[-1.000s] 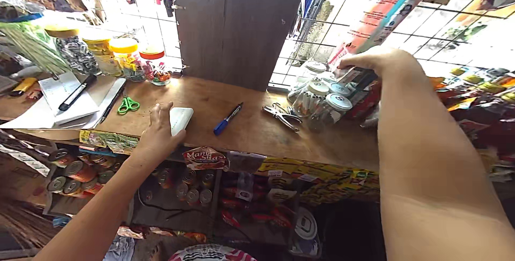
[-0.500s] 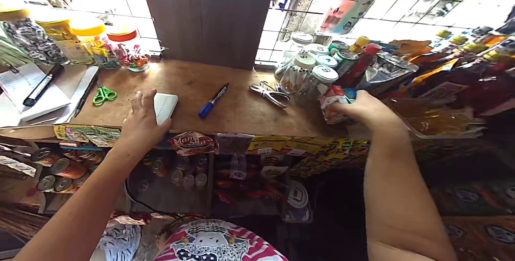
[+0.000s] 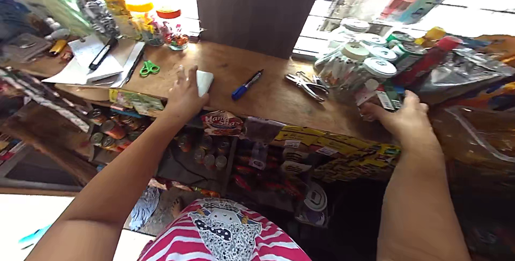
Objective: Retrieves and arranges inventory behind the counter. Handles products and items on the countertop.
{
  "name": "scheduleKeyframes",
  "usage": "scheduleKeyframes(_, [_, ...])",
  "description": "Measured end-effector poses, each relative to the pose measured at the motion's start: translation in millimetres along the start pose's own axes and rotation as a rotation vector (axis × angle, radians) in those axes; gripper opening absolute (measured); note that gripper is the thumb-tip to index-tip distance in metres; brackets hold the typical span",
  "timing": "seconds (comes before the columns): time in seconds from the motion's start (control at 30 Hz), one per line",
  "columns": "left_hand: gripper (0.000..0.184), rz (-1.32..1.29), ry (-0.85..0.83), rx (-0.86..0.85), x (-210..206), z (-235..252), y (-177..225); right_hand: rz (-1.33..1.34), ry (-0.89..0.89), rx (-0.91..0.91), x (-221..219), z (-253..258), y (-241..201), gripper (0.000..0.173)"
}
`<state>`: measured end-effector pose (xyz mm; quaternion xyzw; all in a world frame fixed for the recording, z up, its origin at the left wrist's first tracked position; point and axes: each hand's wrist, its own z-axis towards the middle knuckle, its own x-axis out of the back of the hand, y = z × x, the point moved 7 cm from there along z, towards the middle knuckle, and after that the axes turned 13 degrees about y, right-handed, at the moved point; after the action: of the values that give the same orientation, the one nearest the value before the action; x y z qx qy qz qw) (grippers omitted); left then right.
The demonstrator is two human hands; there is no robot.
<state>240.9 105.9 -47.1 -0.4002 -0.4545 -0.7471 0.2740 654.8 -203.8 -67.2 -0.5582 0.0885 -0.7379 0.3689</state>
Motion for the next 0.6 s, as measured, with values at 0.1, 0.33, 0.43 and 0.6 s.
scheduleKeyframes(0.1, [0.083,-0.016,-0.001,0.007,-1.3,4.0,3.4,0.05,0.066,0.043,18.3,-13.1,-14.1,0.104])
scheduleKeyframes(0.33, [0.082,0.037,-0.029,-0.001,-5.9,13.3,2.8,0.257,0.027,0.492,28.9,-95.7,-121.1,0.055])
scheduleKeyframes(0.43, [0.088,0.005,-0.052,-0.008,-2.2,11.3,-0.7,0.222,-0.132,0.789,-11.5,-134.4,-183.6,0.039])
scheduleKeyframes(0.6, [0.072,-0.048,0.009,-0.048,25.3,8.1,-20.2,0.164,-0.241,0.988,-66.9,-147.9,-251.9,0.034])
